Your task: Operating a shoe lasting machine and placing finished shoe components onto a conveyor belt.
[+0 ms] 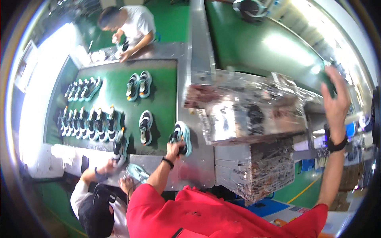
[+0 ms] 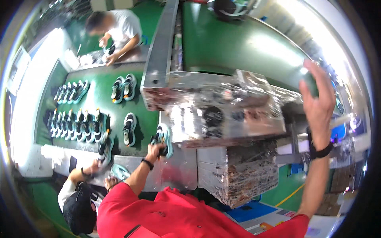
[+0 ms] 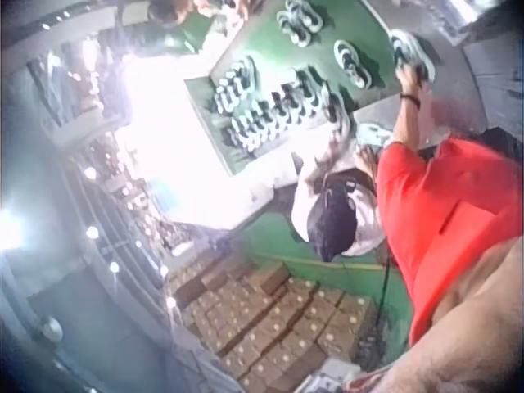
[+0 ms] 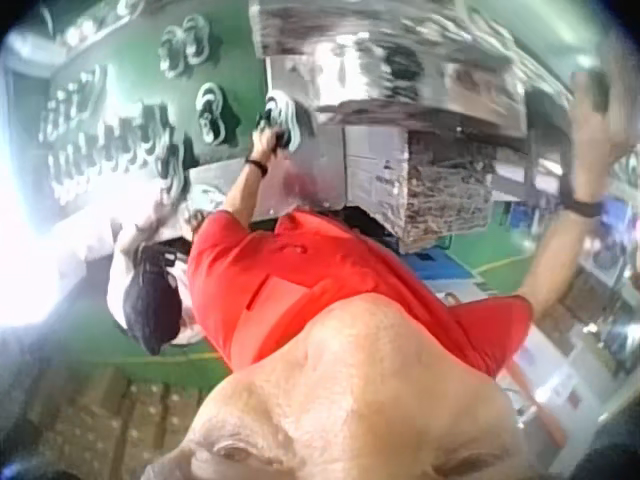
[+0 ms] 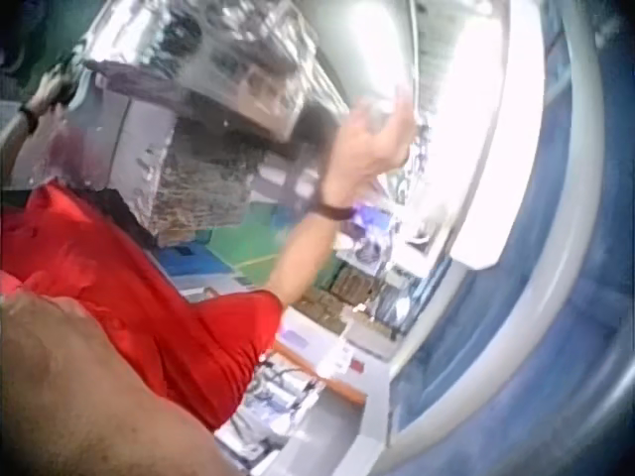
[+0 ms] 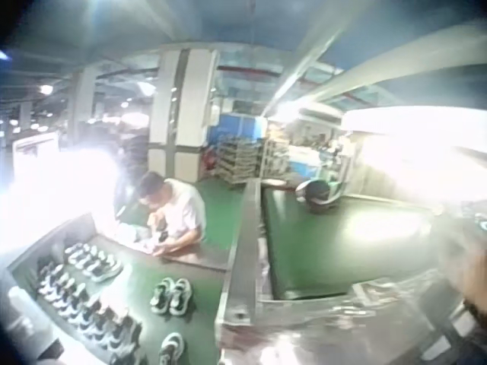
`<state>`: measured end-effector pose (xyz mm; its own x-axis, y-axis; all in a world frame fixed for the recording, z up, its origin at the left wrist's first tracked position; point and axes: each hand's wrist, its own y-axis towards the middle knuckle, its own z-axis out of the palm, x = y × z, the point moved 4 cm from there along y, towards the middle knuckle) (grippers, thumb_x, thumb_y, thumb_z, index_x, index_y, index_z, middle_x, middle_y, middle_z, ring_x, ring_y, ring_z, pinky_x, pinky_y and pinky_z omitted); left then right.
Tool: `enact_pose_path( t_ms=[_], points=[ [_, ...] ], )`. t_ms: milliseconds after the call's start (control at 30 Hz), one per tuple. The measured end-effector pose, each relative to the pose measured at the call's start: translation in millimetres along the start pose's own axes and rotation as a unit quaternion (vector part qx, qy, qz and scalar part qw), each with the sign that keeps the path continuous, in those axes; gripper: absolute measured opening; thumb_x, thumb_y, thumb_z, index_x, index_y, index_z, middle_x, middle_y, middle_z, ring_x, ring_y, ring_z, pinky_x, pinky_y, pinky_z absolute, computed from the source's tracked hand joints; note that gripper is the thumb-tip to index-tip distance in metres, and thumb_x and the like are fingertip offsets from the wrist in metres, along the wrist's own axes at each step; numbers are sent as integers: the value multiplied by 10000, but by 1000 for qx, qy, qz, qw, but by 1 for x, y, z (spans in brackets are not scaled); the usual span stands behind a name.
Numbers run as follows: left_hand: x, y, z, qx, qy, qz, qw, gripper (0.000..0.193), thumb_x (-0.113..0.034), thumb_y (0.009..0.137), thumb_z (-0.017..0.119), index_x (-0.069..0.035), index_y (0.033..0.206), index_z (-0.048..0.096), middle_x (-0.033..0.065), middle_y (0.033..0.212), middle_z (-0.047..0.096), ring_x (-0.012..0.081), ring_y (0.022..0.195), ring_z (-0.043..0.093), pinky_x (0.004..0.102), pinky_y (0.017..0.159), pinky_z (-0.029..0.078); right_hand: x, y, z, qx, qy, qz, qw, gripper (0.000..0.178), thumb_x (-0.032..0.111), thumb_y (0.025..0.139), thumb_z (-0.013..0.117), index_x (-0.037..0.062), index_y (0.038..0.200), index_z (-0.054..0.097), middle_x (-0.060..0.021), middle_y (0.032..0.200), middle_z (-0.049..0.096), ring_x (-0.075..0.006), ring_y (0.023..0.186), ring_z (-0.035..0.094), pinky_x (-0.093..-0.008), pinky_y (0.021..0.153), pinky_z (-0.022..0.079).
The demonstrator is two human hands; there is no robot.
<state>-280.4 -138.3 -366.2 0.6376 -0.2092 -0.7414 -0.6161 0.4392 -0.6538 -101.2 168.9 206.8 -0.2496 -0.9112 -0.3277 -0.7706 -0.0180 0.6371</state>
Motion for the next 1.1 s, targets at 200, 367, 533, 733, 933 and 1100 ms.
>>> enact_pose_path(
  t_ms=[200,367,533,733,933,1100],
  points=[
    [-81,128,-32,-73,-94,57,991,265,-132,664,777,9,836,633,111,730,646,209,554,625,366,458,486,37,143,111,32,17,-191,981,490,131,823,688,88,1293,556,-160,1297,585,-342,1193,560,-426,988,462],
    [-132,254,-154,-239,95,140,956,348,-188,683,785,75,870,654,134,744,674,211,626,660,338,551,526,100,204,185,65,59,-212,973,545,256,810,693,70,1304,556,-198,1379,500,-341,1265,496,-403,1042,425],
    [-229,262,-97,-251,283,365,851,751,-390,785,737,48,1333,469,284,1290,553,377,1192,554,413,990,445,32,222,205,177,58,-79,979,313,284,781,740,37,956,660,-156,1097,628,-295,1017,585,-400,827,482],
    [-96,193,-55,30,121,288,949,476,-216,837,694,10,1222,529,167,1157,580,275,1034,561,391,873,472,-40,180,260,-23,-56,39,997,459,388,677,774,-11,862,641,-217,966,661,-370,889,640,-464,764,517],
    [98,156,-114,175,77,268,944,229,-65,799,700,-3,1007,631,84,865,640,200,704,618,344,633,541,-1,218,226,18,227,203,952,499,313,648,780,-44,956,618,-261,942,666,-392,938,661,-437,861,527],
    [43,-71,79,250,143,53,956,222,95,705,710,7,899,649,25,687,573,142,574,573,267,523,512,-73,107,108,-67,242,267,930,578,263,676,685,-68,1148,643,-240,827,683,-361,842,674,-395,836,522]
  ],
)
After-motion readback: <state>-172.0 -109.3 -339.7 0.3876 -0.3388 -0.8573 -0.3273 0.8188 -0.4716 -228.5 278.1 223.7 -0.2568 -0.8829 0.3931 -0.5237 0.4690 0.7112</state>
